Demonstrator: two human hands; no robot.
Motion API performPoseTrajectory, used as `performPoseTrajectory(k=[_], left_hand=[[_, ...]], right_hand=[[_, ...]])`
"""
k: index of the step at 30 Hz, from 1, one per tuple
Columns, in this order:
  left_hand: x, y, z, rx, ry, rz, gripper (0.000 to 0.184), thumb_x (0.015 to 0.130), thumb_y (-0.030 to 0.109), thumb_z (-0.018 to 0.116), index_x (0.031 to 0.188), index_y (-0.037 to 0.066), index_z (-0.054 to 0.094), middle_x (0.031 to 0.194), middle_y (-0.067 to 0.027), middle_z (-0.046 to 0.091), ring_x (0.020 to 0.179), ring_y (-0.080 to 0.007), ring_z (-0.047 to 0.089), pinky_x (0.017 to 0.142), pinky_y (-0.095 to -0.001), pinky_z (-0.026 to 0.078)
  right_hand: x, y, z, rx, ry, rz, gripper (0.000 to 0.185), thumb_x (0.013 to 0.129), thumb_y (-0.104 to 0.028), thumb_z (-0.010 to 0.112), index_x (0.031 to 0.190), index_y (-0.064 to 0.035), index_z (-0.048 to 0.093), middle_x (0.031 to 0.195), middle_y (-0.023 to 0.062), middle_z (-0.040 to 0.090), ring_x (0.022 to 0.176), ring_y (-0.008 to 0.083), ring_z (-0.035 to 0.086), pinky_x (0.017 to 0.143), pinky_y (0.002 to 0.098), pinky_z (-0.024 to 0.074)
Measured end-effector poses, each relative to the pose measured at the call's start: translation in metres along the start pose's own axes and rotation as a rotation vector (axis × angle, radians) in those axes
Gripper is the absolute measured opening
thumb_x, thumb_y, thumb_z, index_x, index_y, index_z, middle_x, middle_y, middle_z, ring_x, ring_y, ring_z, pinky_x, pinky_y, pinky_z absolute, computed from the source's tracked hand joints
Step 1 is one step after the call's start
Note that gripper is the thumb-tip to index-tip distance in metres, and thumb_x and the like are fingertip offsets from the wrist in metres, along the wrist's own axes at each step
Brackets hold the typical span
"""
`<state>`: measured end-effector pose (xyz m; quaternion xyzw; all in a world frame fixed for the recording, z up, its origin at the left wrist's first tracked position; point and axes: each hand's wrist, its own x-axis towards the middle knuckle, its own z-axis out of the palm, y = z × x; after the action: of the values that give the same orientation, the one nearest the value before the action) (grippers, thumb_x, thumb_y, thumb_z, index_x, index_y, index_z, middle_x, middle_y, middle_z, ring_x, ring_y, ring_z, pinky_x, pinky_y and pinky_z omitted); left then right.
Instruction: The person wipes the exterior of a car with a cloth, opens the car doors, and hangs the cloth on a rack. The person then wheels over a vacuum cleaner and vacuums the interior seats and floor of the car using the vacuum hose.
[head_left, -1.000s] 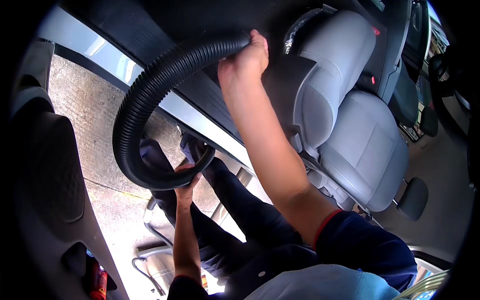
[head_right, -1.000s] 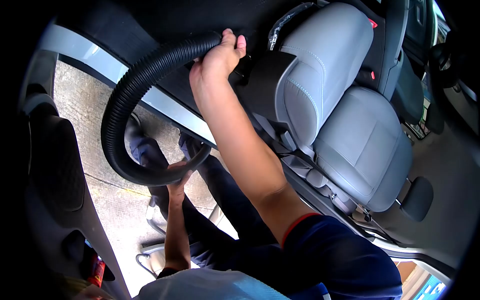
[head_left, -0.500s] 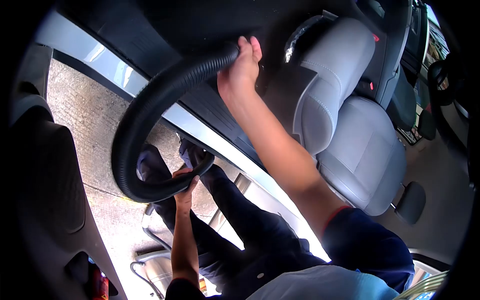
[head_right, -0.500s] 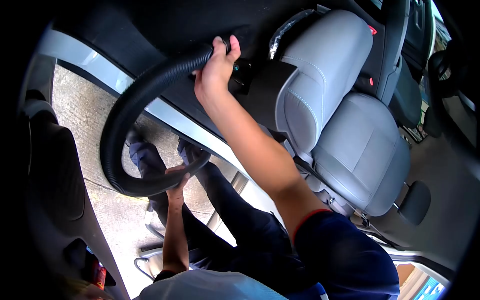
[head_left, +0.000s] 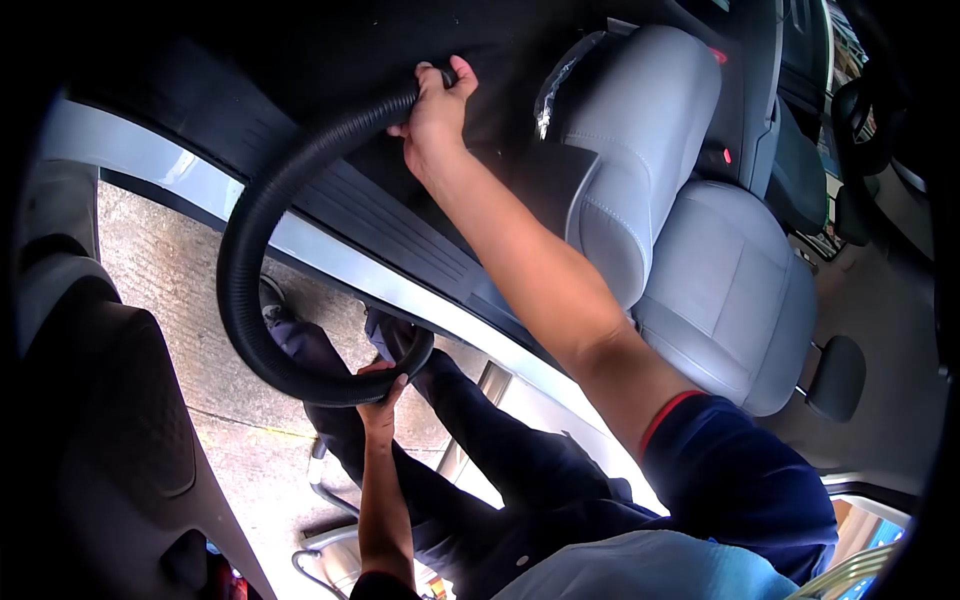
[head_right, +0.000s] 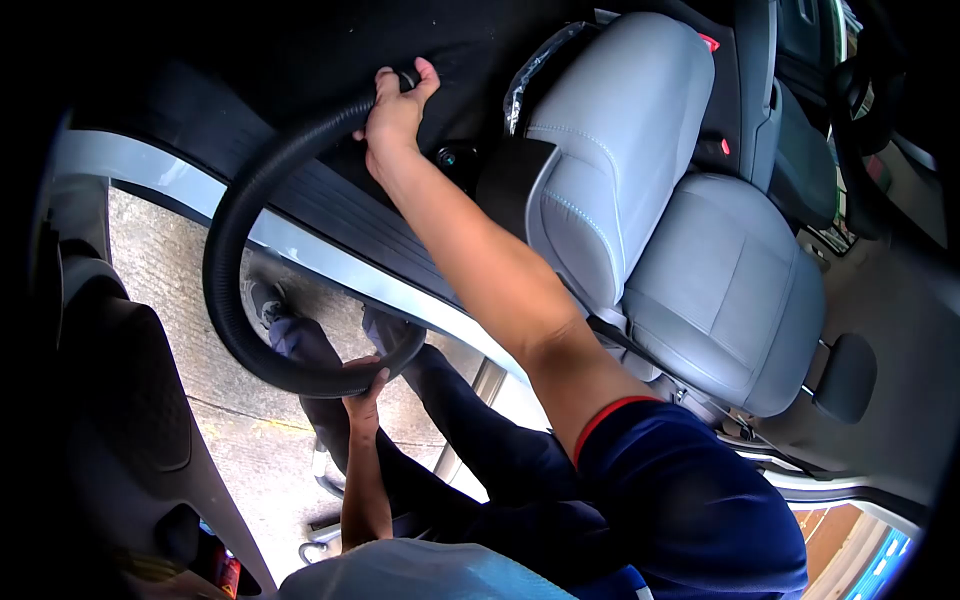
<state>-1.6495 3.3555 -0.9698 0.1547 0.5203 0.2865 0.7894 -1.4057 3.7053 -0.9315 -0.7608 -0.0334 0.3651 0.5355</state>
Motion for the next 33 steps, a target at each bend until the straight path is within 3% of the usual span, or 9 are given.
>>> performPoseTrajectory(k=[7, 11, 20, 21, 23, 24, 27, 29, 33], left_hand=[[-0.004, -0.014, -0.007, 0.113, -0.027, 0.025, 0.041, 0.071, -0.004, 0.082, 0.104, 0.004, 0.059, 0.101, -0.0068, 0.063, 0.093, -0.0142, 0.061, 0.085, -0.0265, 0.049], [0.005, -0.011, 0.001, 0.076, -0.042, 0.077, 0.040, 0.071, -0.005, 0.081, 0.104, 0.004, 0.059, 0.101, -0.0067, 0.063, 0.090, -0.0142, 0.061, 0.084, -0.0254, 0.049], [-0.007, -0.007, 0.001, 0.152, -0.168, 0.144, 0.042, 0.069, -0.002, 0.083, 0.103, 0.004, 0.059, 0.097, -0.0048, 0.061, 0.087, -0.0132, 0.059, 0.081, -0.0246, 0.048], [-0.005, -0.003, 0.003, 0.146, -0.173, 0.130, 0.042, 0.069, -0.002, 0.082, 0.103, 0.004, 0.059, 0.097, -0.0046, 0.061, 0.087, -0.0131, 0.059, 0.081, -0.0243, 0.047], [-0.012, -0.002, 0.001, 0.162, -0.195, 0.130, 0.039, 0.070, -0.002, 0.082, 0.101, 0.004, 0.060, 0.099, -0.0046, 0.061, 0.089, -0.0126, 0.059, 0.081, -0.0243, 0.047], [-0.013, -0.008, 0.002, 0.148, -0.185, 0.128, 0.038, 0.070, -0.002, 0.081, 0.101, 0.004, 0.060, 0.099, -0.0047, 0.061, 0.090, -0.0125, 0.059, 0.081, -0.0244, 0.047], [-0.010, -0.002, 0.009, 0.142, -0.177, 0.073, 0.035, 0.071, -0.002, 0.081, 0.099, 0.005, 0.061, 0.098, -0.0046, 0.061, 0.090, -0.0128, 0.060, 0.081, -0.0259, 0.048], [-0.014, -0.006, 0.023, 0.056, -0.153, 0.001, 0.035, 0.071, -0.001, 0.081, 0.098, 0.005, 0.061, 0.097, -0.0044, 0.061, 0.088, -0.0130, 0.060, 0.080, -0.0267, 0.049], [-0.025, -0.004, 0.053, 0.260, -0.279, -0.001, 0.036, 0.071, 0.008, 0.081, 0.099, 0.002, 0.059, 0.095, -0.0108, 0.060, 0.087, -0.0227, 0.062, 0.077, -0.0323, 0.049]], right_hand=[[0.074, -0.011, -0.046, 0.089, 0.026, -0.135, 0.051, 0.090, -0.022, 0.055, 0.136, -0.0252, 0.030, 0.104, 0.0056, 0.055, 0.061, 0.0152, 0.054, 0.040, 0.0256, 0.0370], [-0.009, 0.003, -0.005, 0.142, -0.158, 0.017, 0.054, 0.089, -0.021, 0.059, 0.135, -0.0267, 0.031, 0.102, 0.0044, 0.054, 0.060, 0.0143, 0.052, 0.039, 0.0266, 0.0360], [-0.037, -0.016, -0.020, 0.202, -0.257, 0.144, 0.056, 0.087, -0.013, 0.062, 0.134, -0.0247, 0.036, 0.093, 0.0007, 0.055, 0.059, 0.0115, 0.053, 0.040, 0.0266, 0.0397], [-0.029, -0.012, -0.029, 0.176, -0.259, 0.132, 0.053, 0.087, -0.016, 0.065, 0.133, -0.0263, 0.041, 0.104, 0.0035, 0.054, 0.087, 0.0210, 0.058, 0.069, 0.0411, 0.0537], [0.021, -0.031, -0.036, 0.159, -0.264, 0.054, 0.062, 0.085, -0.016, 0.067, 0.137, -0.0258, 0.034, 0.107, 0.0099, 0.053, 0.084, 0.0273, 0.060, 0.066, 0.0467, 0.0547], [0.055, -0.044, -0.035, 0.140, -0.227, 0.049, 0.075, 0.083, -0.012, 0.068, 0.143, -0.0240, 0.024, 0.108, 0.0101, 0.054, 0.077, 0.0216, 0.059, 0.063, 0.0415, 0.0545], [0.134, -0.049, -0.043, -0.113, 0.070, 0.057, 0.095, 0.081, -0.025, 0.075, 0.149, -0.0262, 0.008, 0.108, 0.0176, 0.058, 0.073, 0.0268, 0.062, 0.053, 0.0418, 0.0540], [0.109, -0.059, -0.035, -0.672, 0.110, 0.050, 0.098, 0.081, -0.027, 0.075, 0.149, -0.0254, 0.004, 0.107, 0.0165, 0.060, 0.068, 0.0273, 0.063, 0.050, 0.0382, 0.0541], [0.113, -0.077, -0.012, -0.734, -0.029, -0.006, 0.090, 0.087, -0.027, 0.063, 0.150, -0.0220, -0.001, 0.101, 0.0158, 0.062, 0.060, 0.0271, 0.062, 0.047, 0.0378, 0.0534]])
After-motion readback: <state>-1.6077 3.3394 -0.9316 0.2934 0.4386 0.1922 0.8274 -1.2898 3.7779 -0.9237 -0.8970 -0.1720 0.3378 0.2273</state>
